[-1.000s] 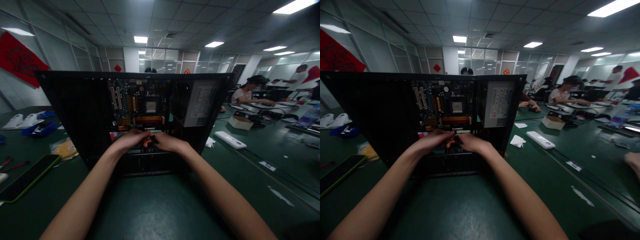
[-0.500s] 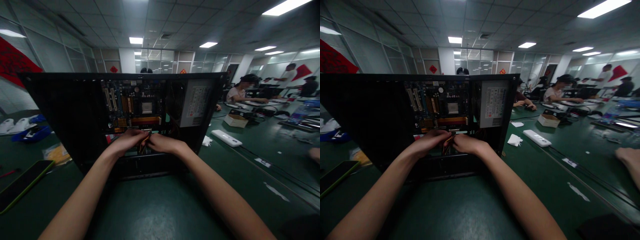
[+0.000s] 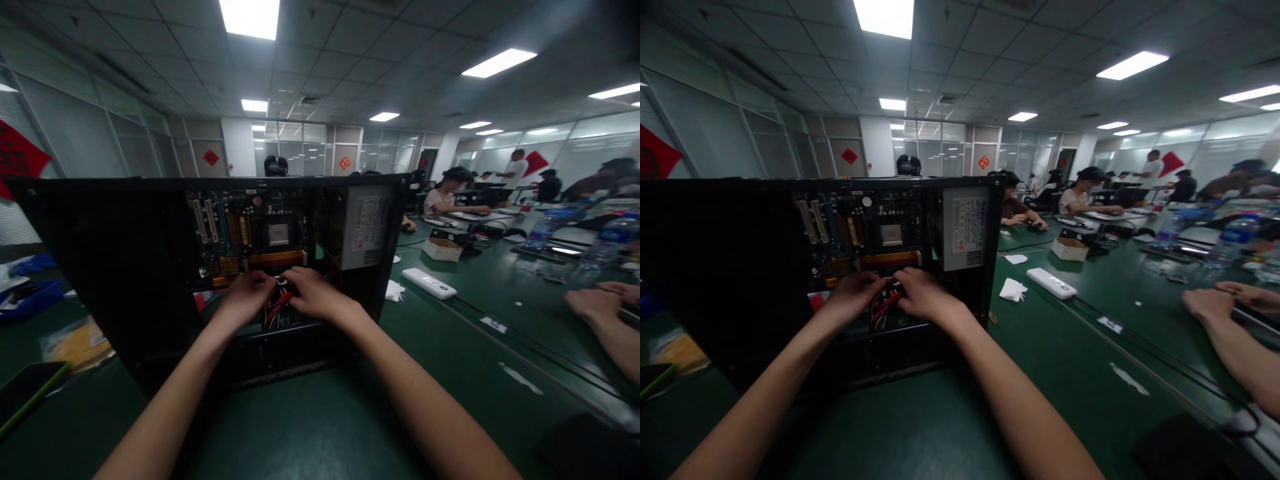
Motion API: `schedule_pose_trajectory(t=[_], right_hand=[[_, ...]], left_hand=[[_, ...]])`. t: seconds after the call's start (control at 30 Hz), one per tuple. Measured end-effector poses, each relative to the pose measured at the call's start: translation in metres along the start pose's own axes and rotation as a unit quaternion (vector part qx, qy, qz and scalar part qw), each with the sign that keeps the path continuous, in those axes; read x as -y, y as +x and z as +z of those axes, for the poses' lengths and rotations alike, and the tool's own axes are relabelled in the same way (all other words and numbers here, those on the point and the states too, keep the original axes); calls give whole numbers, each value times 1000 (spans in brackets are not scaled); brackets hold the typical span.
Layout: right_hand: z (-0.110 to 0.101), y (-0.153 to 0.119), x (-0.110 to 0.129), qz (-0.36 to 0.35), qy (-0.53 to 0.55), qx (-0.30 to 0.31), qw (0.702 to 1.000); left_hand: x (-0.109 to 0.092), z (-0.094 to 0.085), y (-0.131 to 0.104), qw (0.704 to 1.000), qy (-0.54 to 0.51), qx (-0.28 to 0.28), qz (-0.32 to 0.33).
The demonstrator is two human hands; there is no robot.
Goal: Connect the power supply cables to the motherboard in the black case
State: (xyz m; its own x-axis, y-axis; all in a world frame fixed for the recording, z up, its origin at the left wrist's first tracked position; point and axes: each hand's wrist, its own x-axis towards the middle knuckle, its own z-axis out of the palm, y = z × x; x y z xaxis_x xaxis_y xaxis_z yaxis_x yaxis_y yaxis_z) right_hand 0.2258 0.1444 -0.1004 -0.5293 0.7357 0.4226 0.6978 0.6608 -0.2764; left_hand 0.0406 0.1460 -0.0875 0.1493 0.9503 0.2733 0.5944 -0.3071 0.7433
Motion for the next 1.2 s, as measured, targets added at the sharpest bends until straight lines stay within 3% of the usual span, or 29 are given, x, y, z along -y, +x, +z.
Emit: schedule_pose_trajectory(t=[0.17, 0.37, 0.63, 0.83, 0.97, 1.07, 1.2], right_hand=[[-5, -2, 6, -18, 2, -3, 1000], [-9, -3, 11, 21, -18, 3, 1000], [-8, -3, 10, 21, -9, -7, 1000], [-12, -4, 11, 22, -33, 13, 999], [-10, -5, 9, 11, -26, 23, 999], [-7, -4, 6, 18, -13, 22, 1000], [-4, -5, 7, 28, -15, 23, 999]], left_hand=[[-2, 1, 0, 999, 24, -25, 20], [7, 0, 3, 998, 11, -17, 55], [22, -13, 4, 989, 6, 95, 110], [17, -11, 1, 977, 116, 51, 170], [18, -14, 1, 962, 175, 63, 201], [18, -21, 0, 948, 234, 83, 199], [16, -22, -1, 932, 302, 66, 189]])
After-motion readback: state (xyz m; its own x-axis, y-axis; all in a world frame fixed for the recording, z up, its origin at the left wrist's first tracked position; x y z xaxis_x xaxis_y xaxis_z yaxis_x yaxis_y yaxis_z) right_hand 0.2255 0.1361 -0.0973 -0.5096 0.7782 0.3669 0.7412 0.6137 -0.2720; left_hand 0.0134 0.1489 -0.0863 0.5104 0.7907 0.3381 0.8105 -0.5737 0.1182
